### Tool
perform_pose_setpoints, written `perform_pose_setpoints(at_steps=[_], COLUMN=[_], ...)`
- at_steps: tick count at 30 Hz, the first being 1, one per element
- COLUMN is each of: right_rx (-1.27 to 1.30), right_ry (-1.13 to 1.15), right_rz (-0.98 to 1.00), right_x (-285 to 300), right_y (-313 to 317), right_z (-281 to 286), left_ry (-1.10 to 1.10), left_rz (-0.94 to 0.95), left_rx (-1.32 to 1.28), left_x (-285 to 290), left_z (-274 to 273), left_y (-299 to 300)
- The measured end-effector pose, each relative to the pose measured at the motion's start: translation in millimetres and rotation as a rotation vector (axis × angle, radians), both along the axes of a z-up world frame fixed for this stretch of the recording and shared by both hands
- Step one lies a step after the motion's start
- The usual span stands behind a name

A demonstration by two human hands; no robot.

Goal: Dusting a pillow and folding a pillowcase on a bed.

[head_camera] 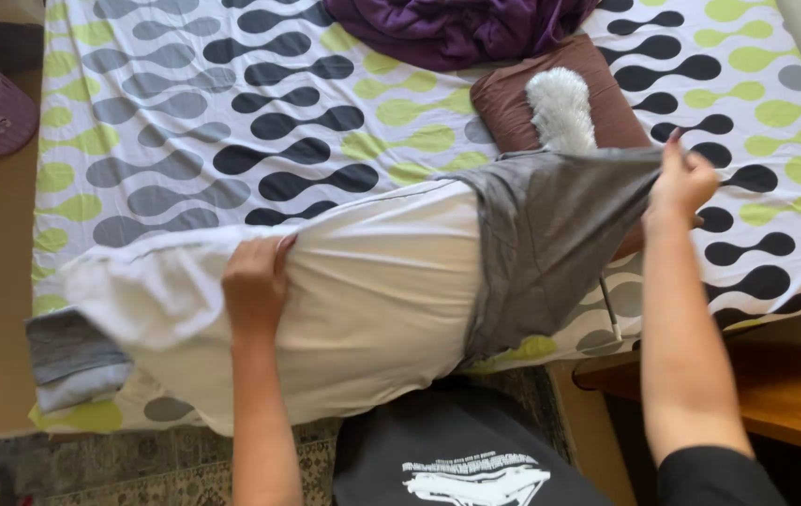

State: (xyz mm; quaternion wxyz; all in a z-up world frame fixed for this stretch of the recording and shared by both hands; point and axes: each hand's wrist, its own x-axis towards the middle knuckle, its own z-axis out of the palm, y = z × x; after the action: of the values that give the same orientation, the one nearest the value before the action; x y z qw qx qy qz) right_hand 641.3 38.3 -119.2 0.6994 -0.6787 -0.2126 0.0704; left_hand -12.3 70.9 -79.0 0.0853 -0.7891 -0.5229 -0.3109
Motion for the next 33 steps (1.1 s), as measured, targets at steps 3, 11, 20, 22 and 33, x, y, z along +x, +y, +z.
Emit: perform_pose_setpoints(at_steps=[3, 11, 20, 22, 33], right_rx=[-0.236, -0.449, -0.575, -0.521, -0.306], right_ry=[-0.346, -0.635, 1.235, 1.291, 1.161], right_rz=[-0.024, 0.335, 0.025, 0.074, 0.580], right_x=[-63.9, -263.7, -246.8, -240.7, -217.9], right_y=[-18.4, -112.0, -126.3, -128.4, -111.8], right_z=[-15.9, -106.2, -176.8, -213.4, -192.5], left_ry=[-0.143, -0.080, 0.062, 0.151, 0.204], left_rz=[-0.157, -0.050, -0.166, -0.090, -0.105], left_rx=[-0.105, -0.218, -0.631, -0.728, 0.074], left_x=[33.0, 98.2, 122.7, 131.2, 103.3], left_z=[-13.2, -78.9, -113.1, -108.5, -126.4], left_y=[27.9, -60.5, -162.6, -151.3, -91.3])
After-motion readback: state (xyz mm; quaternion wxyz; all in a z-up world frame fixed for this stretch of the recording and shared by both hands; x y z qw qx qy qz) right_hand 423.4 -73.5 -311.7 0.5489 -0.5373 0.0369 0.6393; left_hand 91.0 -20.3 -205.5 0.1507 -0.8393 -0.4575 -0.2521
